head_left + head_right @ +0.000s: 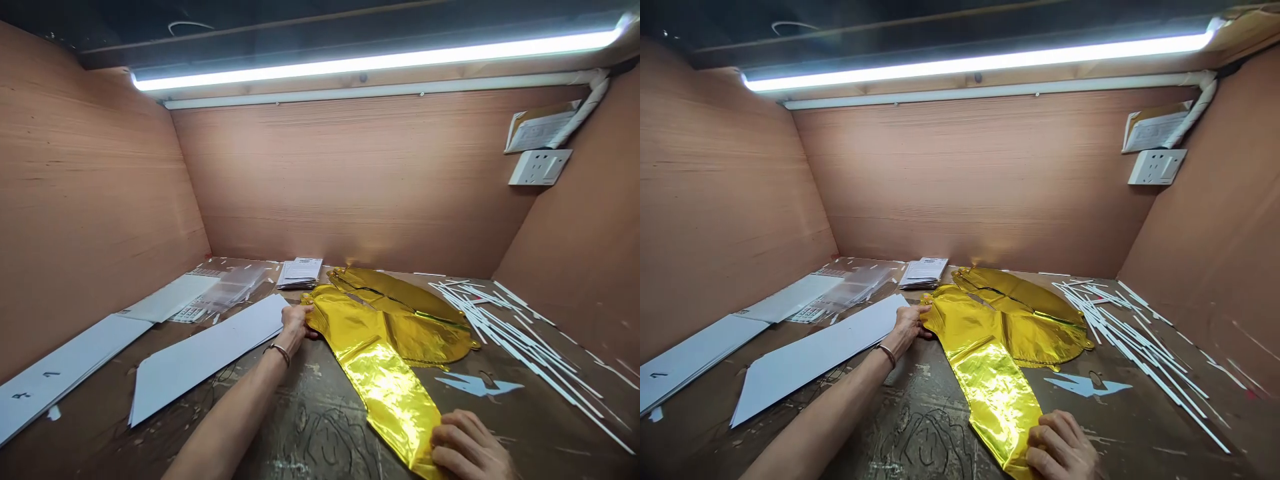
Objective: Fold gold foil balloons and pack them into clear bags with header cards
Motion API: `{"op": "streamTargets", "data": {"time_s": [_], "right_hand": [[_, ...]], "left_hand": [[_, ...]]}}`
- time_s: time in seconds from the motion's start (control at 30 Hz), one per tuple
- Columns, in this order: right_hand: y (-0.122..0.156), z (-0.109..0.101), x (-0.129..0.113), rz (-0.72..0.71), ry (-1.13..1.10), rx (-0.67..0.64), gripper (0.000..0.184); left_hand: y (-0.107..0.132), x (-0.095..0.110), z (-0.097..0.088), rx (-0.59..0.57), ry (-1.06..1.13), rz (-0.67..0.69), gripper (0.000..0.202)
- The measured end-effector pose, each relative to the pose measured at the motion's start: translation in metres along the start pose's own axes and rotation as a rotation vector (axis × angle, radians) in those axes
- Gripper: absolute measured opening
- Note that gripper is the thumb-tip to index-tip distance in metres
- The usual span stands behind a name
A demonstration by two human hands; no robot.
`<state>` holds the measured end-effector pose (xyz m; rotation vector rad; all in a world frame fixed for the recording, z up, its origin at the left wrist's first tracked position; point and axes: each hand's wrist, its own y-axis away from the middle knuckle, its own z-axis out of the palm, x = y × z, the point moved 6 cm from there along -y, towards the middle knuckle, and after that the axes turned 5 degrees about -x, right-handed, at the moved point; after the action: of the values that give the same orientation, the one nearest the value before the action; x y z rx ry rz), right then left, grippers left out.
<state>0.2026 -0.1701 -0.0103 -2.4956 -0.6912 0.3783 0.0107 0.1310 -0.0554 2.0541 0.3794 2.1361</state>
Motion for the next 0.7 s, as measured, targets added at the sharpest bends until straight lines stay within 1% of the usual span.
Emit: {"op": "streamTargets", "data": {"time_s": [0.03, 0.1, 0.13, 0.2, 0.23, 0.3, 0.37, 0.4, 0.43, 0.47, 0.5, 0.53, 0.57, 0.63, 0.7], "right_hand": [[0.0, 0.001, -0.001, -0.008, -0.008, 0.014, 0.019], [-0.001, 0.004, -0.002, -0.037, -0.029, 0.034, 0.019], [-0.001, 0.006, -0.002, -0.054, -0.045, 0.035, 0.019], [-0.002, 0.007, -0.002, -0.064, -0.079, 0.027, 0.019], [-0.002, 0.007, -0.002, -0.054, -0.095, 0.021, 0.019], [-0.004, 0.006, -0.001, -0.027, -0.121, 0.019, 0.021], [-0.006, 0.003, -0.003, -0.033, -0.138, 0.022, 0.021], [-0.008, 0.002, -0.005, -0.032, -0.142, 0.007, 0.021], [-0.009, 0.002, -0.005, -0.024, -0.144, -0.011, 0.021], [-0.01, 0.002, -0.006, -0.006, -0.144, -0.026, 0.021], [-0.01, 0.002, -0.006, 0.013, -0.141, -0.031, 0.022], [-0.01, 0.001, -0.006, 0.017, -0.138, -0.017, 0.022], [-0.009, -0.001, -0.008, 0.009, -0.134, 0.011, 0.022], [-0.008, -0.005, -0.009, 0.002, -0.124, 0.057, 0.02], [-0.011, -0.01, -0.007, 0.047, -0.119, 0.043, 0.019]], "left_hand": [[-0.001, 0.002, 0.004, -0.021, -0.04, -0.022, 0.027], [-0.002, 0.011, 0.011, -0.045, -0.108, 0.004, 0.024], [0.0, 0.018, 0.014, -0.056, -0.134, 0.048, 0.021], [0.012, 0.033, 0.021, -0.095, -0.173, 0.189, 0.013], [0.023, 0.04, 0.025, -0.127, -0.189, 0.277, 0.01], [0.052, 0.051, 0.031, -0.217, -0.216, 0.445, 0.006], [0.089, 0.054, 0.04, -0.378, -0.276, 0.626, 0.008], [0.111, 0.053, 0.046, -0.504, -0.338, 0.76, 0.008], [0.138, 0.048, 0.054, -0.676, -0.463, 0.975, 0.011], [0.162, 0.039, 0.059, -0.815, -0.594, 1.162, 0.012], [0.181, 0.026, 0.061, -0.915, -0.733, 1.307, 0.011], [0.194, 0.011, 0.062, -0.985, -0.87, 1.408, 0.009], [0.201, -0.001, 0.062, -1.022, -0.984, 1.447, 0.006], [0.207, -0.021, 0.06, -1.07, -1.149, 1.446, 0.005], [0.21, -0.028, 0.057, -1.111, -1.217, 1.422, 0.006]]}}
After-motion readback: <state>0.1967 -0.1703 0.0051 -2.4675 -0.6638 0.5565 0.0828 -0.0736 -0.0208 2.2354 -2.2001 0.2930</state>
